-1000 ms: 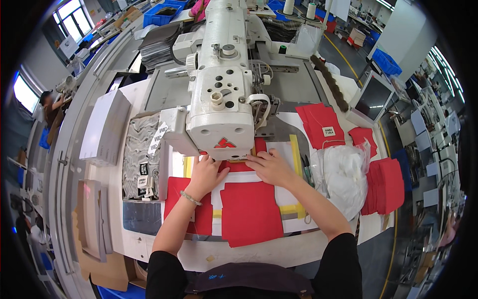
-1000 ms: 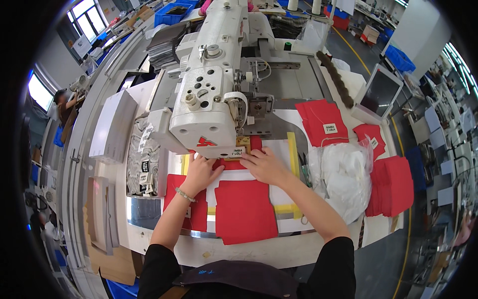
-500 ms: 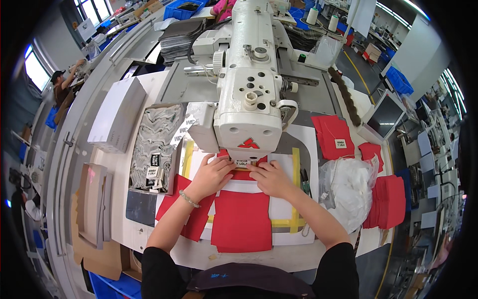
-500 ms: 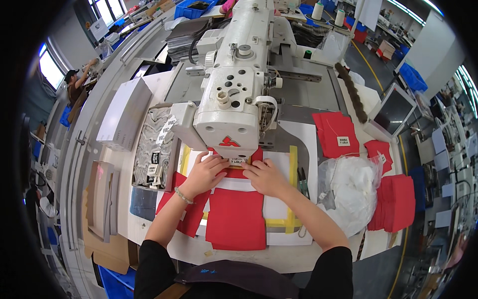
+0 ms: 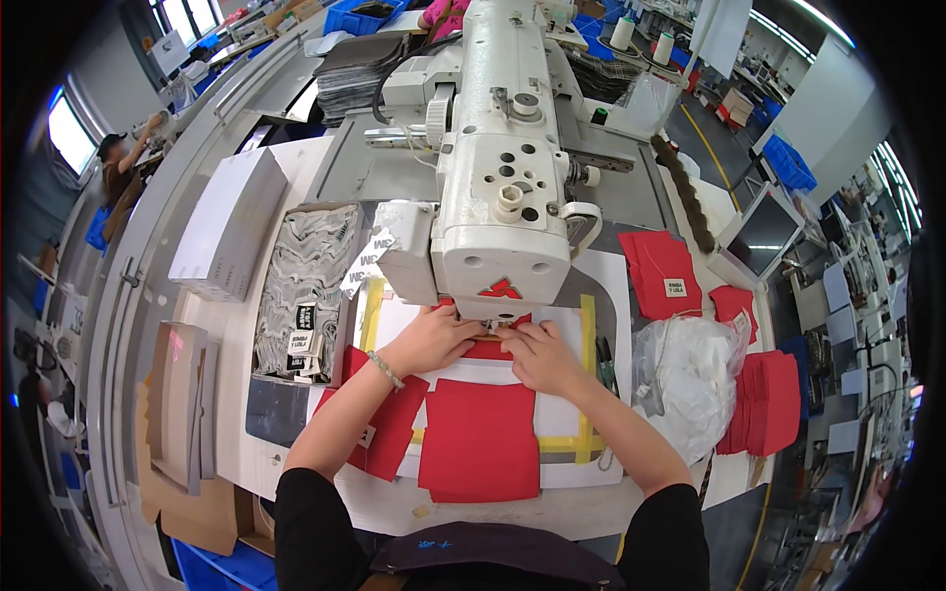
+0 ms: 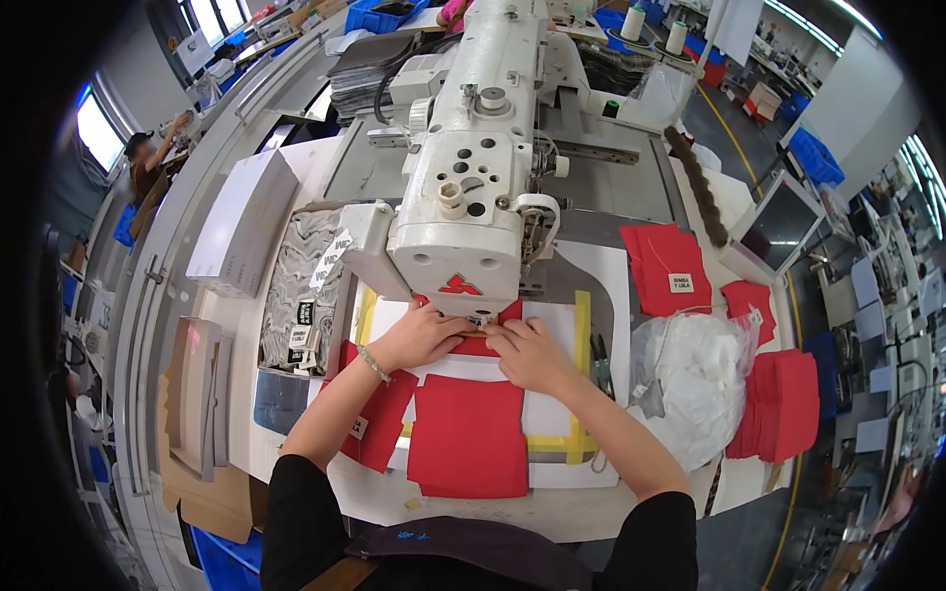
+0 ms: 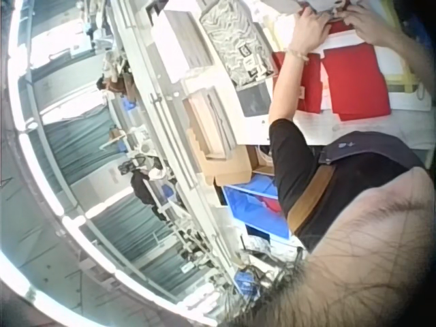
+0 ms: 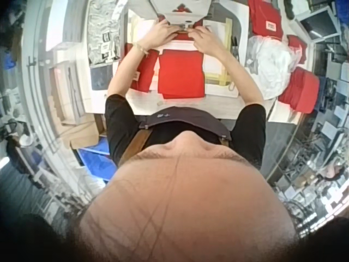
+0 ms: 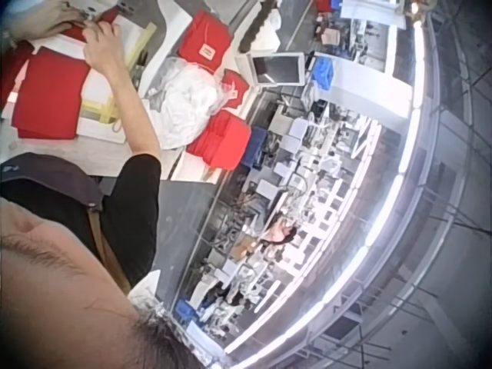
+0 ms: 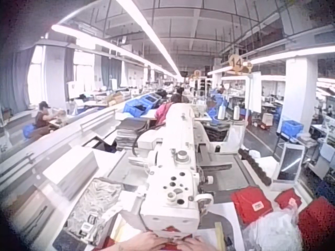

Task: The person sews white rectangular labels onto red fabric pieces using an industrial sewing machine. They repeatedly pick up a red fabric piece, place a label on it, align it under the needle, and sew it in place. After sewing, the person cuts the thread and moves the finished piece aside.

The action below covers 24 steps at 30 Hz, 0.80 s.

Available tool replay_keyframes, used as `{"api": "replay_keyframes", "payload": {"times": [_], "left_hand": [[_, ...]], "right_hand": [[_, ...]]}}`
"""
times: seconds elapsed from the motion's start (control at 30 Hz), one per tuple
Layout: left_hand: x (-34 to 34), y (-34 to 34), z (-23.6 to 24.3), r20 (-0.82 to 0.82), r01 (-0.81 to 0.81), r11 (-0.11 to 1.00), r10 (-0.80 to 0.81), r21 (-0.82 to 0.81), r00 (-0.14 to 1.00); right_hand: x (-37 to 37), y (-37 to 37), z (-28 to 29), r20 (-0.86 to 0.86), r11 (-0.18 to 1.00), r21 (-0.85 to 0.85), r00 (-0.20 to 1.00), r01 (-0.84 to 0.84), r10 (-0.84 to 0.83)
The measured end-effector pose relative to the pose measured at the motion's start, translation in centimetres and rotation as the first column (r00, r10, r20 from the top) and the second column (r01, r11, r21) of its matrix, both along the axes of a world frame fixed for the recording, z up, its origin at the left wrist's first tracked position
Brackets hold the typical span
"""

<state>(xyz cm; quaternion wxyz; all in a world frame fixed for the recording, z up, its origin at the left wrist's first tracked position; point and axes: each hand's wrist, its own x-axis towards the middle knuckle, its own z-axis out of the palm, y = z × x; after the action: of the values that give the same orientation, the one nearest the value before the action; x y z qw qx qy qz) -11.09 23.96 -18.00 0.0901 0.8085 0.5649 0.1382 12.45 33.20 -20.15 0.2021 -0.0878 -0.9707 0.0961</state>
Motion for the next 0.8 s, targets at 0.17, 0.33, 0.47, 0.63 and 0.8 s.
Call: {"api": "replay_keyframes", "payload": {"times": [0.17,0.33,0.47,0.63,0.8], "left_hand": [[-0.1,0.9,0.1,0.182,0.050,0.999,-0.051,0.009,0.982],[0.0,0.7,-0.3,0.239,0.005,0.994,-0.031,0.108,0.970],[0.0,0.0,-1.3,0.124,-0.057,0.954,0.020,0.295,0.992],[-0.1,-0.6,-2.1,-0.023,-0.060,0.923,0.074,0.381,0.997],[-0.3,-0.6,-2.2,-0.071,-0.013,0.905,0.047,0.425,0.996]], "right_hand": [[0.0,0.0,0.5,-0.016,0.999,-0.050,1.000,-0.011,0.010],[-0.1,0.3,0.4,0.022,0.994,-0.105,0.999,-0.033,0.036],[-0.1,0.3,0.4,0.020,0.992,-0.119,0.998,-0.049,0.052],[-0.1,0.2,0.6,0.014,0.995,-0.089,0.998,-0.052,0.053],[0.3,0.2,0.3,-0.122,0.998,-0.070,0.993,-0.007,-0.002]]}}
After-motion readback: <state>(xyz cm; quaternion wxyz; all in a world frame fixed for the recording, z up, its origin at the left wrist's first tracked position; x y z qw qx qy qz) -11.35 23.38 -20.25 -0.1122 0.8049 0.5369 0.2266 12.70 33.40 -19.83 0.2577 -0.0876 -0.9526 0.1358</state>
